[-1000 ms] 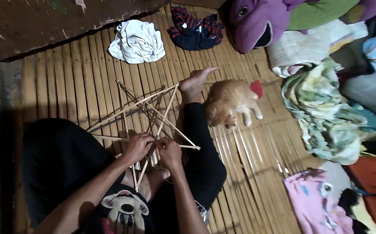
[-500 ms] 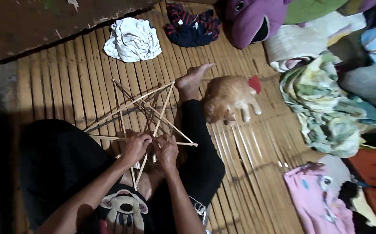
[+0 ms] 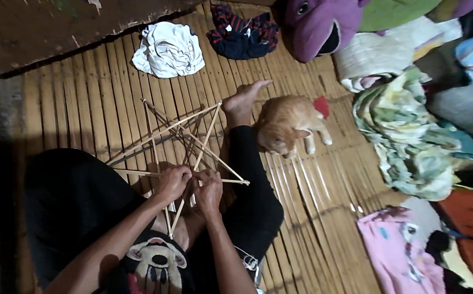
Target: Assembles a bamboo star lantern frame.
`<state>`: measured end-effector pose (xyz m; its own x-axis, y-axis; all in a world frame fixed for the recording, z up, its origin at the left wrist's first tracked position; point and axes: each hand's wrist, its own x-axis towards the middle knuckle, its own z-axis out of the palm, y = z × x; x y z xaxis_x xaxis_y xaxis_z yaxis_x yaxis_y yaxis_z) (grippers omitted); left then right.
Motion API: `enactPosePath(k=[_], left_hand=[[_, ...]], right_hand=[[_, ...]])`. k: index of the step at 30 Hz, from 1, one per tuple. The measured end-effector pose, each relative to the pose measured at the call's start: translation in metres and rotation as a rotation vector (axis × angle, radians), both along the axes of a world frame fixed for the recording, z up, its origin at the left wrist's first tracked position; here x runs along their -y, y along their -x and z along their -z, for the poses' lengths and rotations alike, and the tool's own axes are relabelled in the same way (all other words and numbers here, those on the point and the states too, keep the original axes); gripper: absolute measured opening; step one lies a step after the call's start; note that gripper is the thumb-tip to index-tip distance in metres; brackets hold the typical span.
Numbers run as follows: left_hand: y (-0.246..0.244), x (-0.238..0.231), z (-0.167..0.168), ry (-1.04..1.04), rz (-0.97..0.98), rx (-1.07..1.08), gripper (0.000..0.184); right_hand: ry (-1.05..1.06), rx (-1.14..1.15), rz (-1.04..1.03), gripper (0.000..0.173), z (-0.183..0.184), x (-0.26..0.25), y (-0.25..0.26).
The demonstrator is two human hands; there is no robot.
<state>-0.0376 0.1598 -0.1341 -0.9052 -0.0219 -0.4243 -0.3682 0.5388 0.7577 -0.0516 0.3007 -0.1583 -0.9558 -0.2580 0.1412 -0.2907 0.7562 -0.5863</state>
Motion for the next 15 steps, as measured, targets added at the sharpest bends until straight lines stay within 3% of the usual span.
enactPosePath(k=[9, 15], left_hand=[[-0.001, 0.001, 0.004, -0.011, -0.02, -0.033, 0.024], [0.019, 0.01, -0.006, -0.072, 0.055, 0.182, 0.025]], right_hand=[[-0.053, 0.01, 0.039, 0.01, -0.003, 0.008, -0.003], [-0.061, -0.066, 0.024, 0.009, 0.0, 0.008, -0.006]])
